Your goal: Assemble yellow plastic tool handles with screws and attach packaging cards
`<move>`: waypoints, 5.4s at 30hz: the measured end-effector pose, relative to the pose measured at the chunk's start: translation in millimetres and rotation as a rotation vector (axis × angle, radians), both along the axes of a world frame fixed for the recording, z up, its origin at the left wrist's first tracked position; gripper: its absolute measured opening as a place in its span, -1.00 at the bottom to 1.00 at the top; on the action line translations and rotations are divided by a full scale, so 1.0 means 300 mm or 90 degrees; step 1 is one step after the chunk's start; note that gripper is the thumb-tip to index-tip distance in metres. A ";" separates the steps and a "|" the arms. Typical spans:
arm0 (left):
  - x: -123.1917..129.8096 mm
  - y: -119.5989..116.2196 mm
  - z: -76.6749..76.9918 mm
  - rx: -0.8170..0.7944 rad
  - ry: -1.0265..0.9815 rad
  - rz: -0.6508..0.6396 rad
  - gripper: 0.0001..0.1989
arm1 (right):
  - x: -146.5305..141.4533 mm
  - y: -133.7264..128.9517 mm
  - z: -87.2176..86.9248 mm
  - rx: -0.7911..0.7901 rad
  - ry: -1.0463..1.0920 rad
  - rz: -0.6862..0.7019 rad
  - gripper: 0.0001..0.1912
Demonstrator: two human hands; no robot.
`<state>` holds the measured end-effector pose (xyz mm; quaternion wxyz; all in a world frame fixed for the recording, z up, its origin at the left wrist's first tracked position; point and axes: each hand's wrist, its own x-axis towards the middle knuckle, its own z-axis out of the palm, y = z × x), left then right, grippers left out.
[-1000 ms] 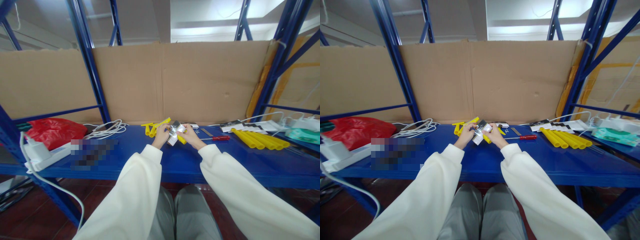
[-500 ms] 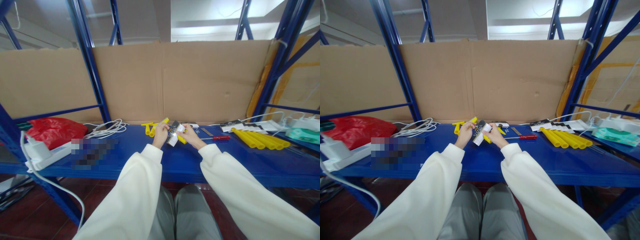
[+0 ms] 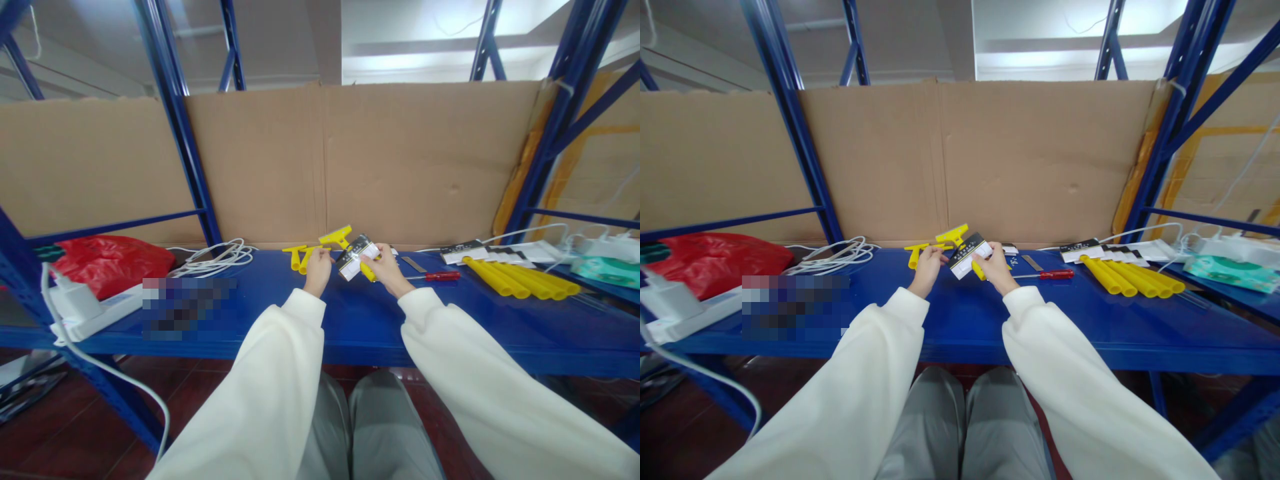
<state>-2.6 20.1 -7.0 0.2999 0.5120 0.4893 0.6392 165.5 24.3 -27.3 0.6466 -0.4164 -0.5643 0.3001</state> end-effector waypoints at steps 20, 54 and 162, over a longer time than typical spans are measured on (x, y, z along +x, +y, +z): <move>0.017 -0.123 0.049 -0.230 0.130 -0.481 -0.57 | 0.011 0.028 0.001 0.103 0.179 -0.130 -0.47; 0.019 -0.099 0.017 -0.205 0.078 -0.554 -0.63 | -0.031 -0.009 -0.012 0.088 0.116 -0.048 -0.45; 0.026 -0.066 0.025 -0.169 -0.134 -0.223 -0.80 | 0.005 0.005 -0.027 -0.097 -0.036 0.043 -0.47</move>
